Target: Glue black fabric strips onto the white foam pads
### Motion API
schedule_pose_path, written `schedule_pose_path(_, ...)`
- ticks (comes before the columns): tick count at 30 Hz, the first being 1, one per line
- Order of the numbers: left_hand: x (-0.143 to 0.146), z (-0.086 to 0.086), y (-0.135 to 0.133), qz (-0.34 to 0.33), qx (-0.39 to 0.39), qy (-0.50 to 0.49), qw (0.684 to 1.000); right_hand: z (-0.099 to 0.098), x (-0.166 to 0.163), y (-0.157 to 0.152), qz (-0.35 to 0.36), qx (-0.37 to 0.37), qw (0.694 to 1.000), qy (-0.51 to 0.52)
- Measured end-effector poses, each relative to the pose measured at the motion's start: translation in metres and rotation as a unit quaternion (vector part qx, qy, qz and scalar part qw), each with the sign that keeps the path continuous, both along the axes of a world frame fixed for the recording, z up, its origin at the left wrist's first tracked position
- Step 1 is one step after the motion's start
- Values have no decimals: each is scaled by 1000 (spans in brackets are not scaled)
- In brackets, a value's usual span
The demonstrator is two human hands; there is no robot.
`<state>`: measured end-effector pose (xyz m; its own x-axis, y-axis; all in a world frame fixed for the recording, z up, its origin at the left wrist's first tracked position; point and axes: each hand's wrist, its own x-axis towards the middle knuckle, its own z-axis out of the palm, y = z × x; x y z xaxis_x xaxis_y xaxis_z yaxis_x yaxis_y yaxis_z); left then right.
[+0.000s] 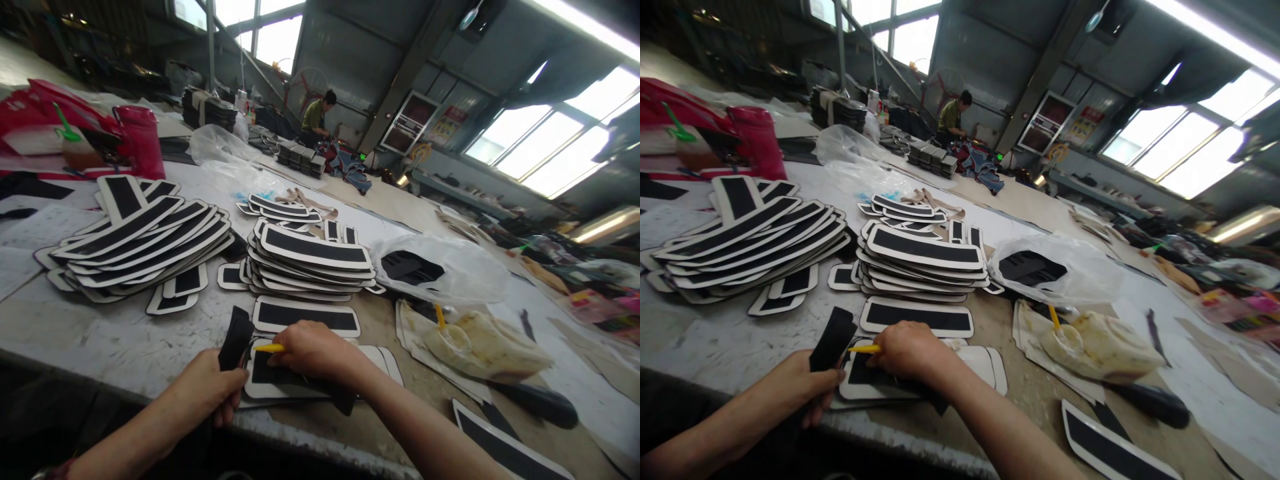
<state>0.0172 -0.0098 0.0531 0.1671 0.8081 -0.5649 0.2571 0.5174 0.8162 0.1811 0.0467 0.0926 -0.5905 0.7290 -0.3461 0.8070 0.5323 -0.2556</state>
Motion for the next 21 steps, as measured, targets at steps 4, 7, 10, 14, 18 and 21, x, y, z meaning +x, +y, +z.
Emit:
schedule_pose_path(4, 1, -2, 1, -6, -5, 10, 1000, 2, -1, 2, 2, -25, 999, -32)
schedule_pose_path(7, 3, -7, 2, -9, -28, 32, 999, 5, -2, 3, 5, -61, 996, -58)
schedule_pose_path(10, 6, -11, 6, -13, -30, 55, 998, 8, -5, 4, -2, -76, 995, -70)
schedule_pose_path(14, 8, -13, 10, -9, -10, 68, 998, 13, 2, 1, -5, -81, 994, -77)
schedule_pose_path(18, 5, -12, 9, 3, -9, 67, 998, 21, 46, -15, -46, -50, 995, -71)
schedule_pose_path(21, 2, -13, 6, 9, -8, 59, 998, 24, 92, -33, -154, -45, 987, -31)
